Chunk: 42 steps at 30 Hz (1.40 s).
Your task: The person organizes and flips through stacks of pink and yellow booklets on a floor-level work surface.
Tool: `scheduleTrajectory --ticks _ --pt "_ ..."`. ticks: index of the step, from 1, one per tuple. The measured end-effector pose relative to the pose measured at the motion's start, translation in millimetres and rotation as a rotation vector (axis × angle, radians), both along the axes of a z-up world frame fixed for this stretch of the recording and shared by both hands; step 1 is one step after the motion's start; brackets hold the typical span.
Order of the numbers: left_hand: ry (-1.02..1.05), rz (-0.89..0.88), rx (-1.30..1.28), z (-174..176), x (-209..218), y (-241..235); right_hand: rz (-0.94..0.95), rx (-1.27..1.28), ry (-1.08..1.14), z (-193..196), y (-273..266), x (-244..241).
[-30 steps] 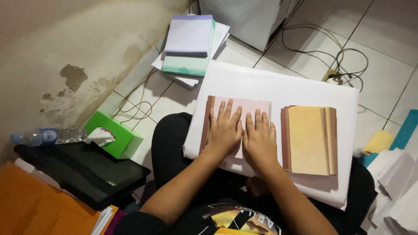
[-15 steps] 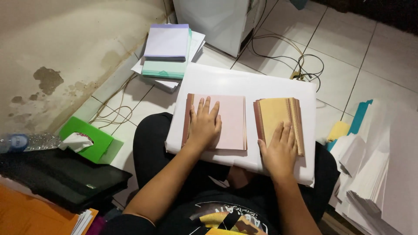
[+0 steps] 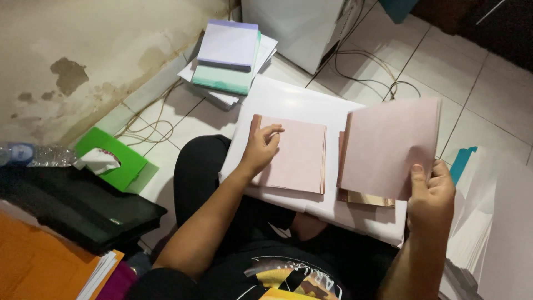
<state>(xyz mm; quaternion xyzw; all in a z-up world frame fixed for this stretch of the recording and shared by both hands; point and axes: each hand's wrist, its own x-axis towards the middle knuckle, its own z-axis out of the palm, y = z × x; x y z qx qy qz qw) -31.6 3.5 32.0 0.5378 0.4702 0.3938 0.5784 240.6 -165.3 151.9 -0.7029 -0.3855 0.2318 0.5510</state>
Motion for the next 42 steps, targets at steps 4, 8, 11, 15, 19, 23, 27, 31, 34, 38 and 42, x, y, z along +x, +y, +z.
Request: scheduleTrajectory --ticks 4,8,11,15,19,23,27,31,34,38,42 --pt "0.053 0.17 0.307 2.9 -26.8 4.0 0.047 0.2 0.242 -32.8 30.9 -38.3" --pt "0.222 0.202 0.448 -17.5 -43.5 8.6 0.207 0.12 0.152 -77.4 48.2 -83.9" --pt "0.274 0.192 0.533 -17.5 -45.5 3.7 0.247 0.001 0.105 -116.9 55.3 -90.2" --pt "0.273 0.09 0.554 -8.8 -45.4 -0.9 0.271 -0.05 0.074 -117.3 55.8 -95.4" --pt "0.096 0.081 0.417 -10.9 -58.7 3.6 0.282 -0.068 0.021 -128.4 59.3 -90.5" --pt "0.169 0.054 0.421 -21.0 -58.8 3.7 0.24 -0.099 -0.073 -119.5 55.4 -102.7" --pt "0.506 -0.024 0.645 -13.6 -49.2 -3.2 0.209 -0.077 -0.149 -113.2 56.3 -107.0" --pt "0.612 -0.017 0.745 -31.1 -47.2 1.2 0.216 -0.099 -0.172 -107.2 52.8 -112.9" --pt "0.64 -0.023 0.733 -29.9 -46.6 1.0 0.176 -0.175 -0.257 -96.7 50.8 -121.3" --pt "0.648 -0.043 0.72 -27.1 -45.7 1.6 0.166 -0.201 -0.269 -99.5 55.5 -122.5" --pt "0.692 -0.085 0.703 -25.4 -45.5 3.0 0.153 -0.232 -0.266 -96.8 53.4 -123.6"
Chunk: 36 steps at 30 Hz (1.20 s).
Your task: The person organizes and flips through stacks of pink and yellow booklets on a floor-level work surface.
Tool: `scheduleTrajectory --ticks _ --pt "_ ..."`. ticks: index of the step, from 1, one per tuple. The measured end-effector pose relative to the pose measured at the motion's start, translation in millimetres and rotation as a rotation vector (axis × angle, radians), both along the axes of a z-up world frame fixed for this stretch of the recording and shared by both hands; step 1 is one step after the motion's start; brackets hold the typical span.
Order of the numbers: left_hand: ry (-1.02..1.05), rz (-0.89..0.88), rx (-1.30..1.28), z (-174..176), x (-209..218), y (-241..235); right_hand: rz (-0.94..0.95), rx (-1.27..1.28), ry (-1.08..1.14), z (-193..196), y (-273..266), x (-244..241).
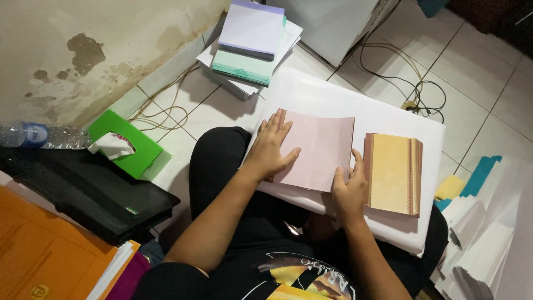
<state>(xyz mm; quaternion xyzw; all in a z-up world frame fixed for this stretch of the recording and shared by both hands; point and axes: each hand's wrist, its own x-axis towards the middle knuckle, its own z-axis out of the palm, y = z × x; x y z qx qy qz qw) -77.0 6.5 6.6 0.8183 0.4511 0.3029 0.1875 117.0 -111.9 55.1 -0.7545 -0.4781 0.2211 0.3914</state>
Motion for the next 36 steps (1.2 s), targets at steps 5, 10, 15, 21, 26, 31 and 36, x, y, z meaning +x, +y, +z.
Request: scheduleTrajectory --ticks 5,10,15,21,26,31,36 --pt "0.066 0.026 -0.019 7.9 2.7 -4.5 0.055 0.019 -0.235 -22.5 -2.4 14.7" --pt "0.13 0.039 -0.05 4.5 5.4 -0.5 0.144 0.028 -0.995 -22.8 5.2 -3.7" --pt "0.222 0.038 -0.048 -9.5 7.3 3.9 0.586 0.153 -0.834 -71.7 69.9 1.1" --pt "0.273 0.082 -0.022 -3.5 10.8 -2.0 0.529 -0.092 -0.75 -55.8 87.8 10.5" --pt "0.441 0.111 -0.089 1.0 22.2 3.4 0.651 -0.118 -0.793 -41.2 26.7 6.2" --pt "0.724 0.103 -0.245 9.0 60.6 23.3 0.769 -0.066 -0.793 -44.1 5.3 19.9" --pt "0.259 -0.03 0.472 -58.9 95.0 68.2 0.828 -0.095 -0.819 -51.1 6.9 24.8"
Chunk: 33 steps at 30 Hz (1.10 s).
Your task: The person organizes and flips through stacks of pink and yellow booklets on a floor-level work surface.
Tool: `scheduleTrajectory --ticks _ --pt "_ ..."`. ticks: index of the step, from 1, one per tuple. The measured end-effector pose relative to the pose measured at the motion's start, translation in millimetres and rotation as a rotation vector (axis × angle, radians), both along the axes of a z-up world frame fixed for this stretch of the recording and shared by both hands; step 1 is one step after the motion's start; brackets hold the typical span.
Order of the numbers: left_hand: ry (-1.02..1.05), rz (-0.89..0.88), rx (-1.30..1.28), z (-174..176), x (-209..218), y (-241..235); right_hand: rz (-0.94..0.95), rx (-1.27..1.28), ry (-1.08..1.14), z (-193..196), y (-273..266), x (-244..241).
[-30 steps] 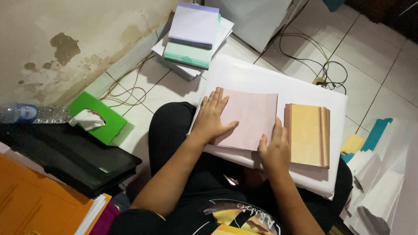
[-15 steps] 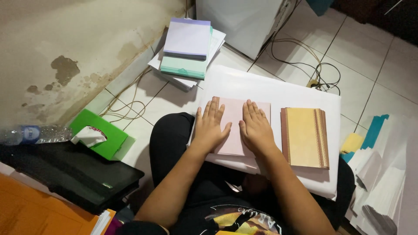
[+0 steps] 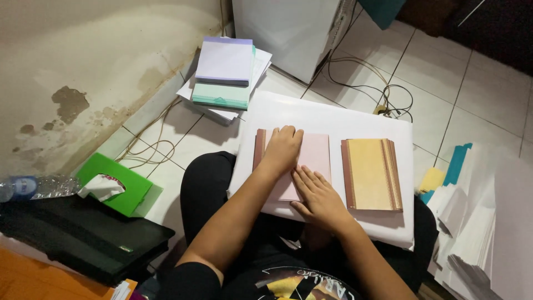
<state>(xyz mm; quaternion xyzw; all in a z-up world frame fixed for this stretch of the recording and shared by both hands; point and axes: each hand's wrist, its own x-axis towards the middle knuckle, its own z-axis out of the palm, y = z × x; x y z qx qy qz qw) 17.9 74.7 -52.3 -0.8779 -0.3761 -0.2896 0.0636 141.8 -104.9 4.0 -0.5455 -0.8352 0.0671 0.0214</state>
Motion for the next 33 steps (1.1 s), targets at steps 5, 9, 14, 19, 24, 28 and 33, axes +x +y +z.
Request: scheduleTrajectory --ticks 5,9,14,19,24,28,33 --pt "-0.122 -0.068 -0.088 12.1 -12.1 -12.0 -0.14 -0.167 0.062 31.0 12.6 -10.4" --pt "-0.081 -0.068 -0.203 11.6 -14.3 -13.1 -0.337 -0.05 0.045 22.9 39.8 -6.1" --pt "0.115 -0.028 -0.336 39.4 -17.5 -48.1 -0.375 0.093 0.022 -8.3 54.6 2.2" --pt "0.265 -0.036 -0.514 72.4 -38.3 -114.0 -0.372 0.158 0.106 -17.2 52.5 5.9" --pt "0.316 -0.091 -0.616 82.1 -43.0 -108.6 -0.368 0.141 0.131 -8.6 49.2 4.1" --pt "0.326 -0.048 -0.52 40.8 -11.1 -53.0 -0.365 0.19 0.126 -20.1 52.7 7.1" --pt "0.173 0.037 -0.457 47.1 -1.6 -49.2 -0.365 0.224 0.142 -33.7 56.6 10.8"
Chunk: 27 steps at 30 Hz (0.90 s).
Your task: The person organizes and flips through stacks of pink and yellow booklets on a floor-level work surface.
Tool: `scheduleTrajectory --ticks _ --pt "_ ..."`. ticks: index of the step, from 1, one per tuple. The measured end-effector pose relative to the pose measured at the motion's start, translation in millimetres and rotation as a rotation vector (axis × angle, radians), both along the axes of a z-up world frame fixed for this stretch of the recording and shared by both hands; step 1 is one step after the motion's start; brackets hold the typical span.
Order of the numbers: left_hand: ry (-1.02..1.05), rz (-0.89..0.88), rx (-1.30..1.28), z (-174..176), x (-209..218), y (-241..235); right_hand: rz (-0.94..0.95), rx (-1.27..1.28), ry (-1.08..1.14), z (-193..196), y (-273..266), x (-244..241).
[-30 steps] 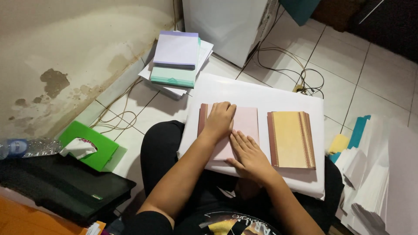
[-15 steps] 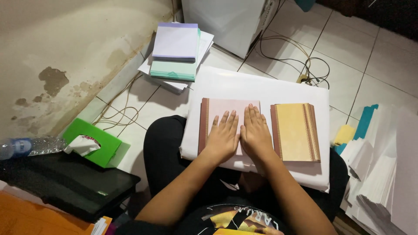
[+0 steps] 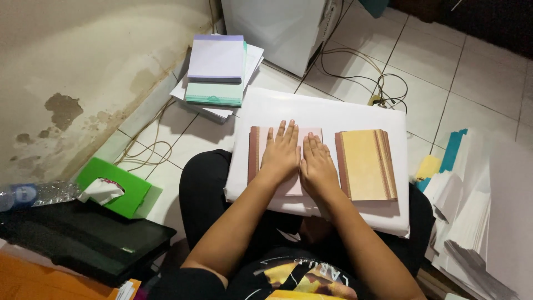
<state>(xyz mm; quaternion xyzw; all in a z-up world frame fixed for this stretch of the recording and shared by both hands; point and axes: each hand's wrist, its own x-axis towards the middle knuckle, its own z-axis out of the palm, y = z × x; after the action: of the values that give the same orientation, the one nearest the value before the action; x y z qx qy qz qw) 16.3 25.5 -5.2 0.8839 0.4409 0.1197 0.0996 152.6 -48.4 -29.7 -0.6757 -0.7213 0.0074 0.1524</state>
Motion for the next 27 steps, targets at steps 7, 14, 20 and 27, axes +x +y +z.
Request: scheduleTrajectory --ticks 7,14,20,27 --pt "-0.153 0.033 0.251 -24.4 0.6 3.1 -0.144 -0.036 0.063 51.8 -53.1 16.5" --pt "-0.18 0.042 0.154 -24.0 4.3 2.6 -0.471 -0.063 -0.161 31.9 -82.9 82.6" --pt "-0.541 0.014 0.036 1.2 -14.4 -5.4 -0.486 -0.168 0.039 63.9 -73.4 95.9" --pt "-1.002 0.065 0.137 63.0 -86.9 -30.8 -0.61 -0.106 0.628 220.2 -104.7 42.5"
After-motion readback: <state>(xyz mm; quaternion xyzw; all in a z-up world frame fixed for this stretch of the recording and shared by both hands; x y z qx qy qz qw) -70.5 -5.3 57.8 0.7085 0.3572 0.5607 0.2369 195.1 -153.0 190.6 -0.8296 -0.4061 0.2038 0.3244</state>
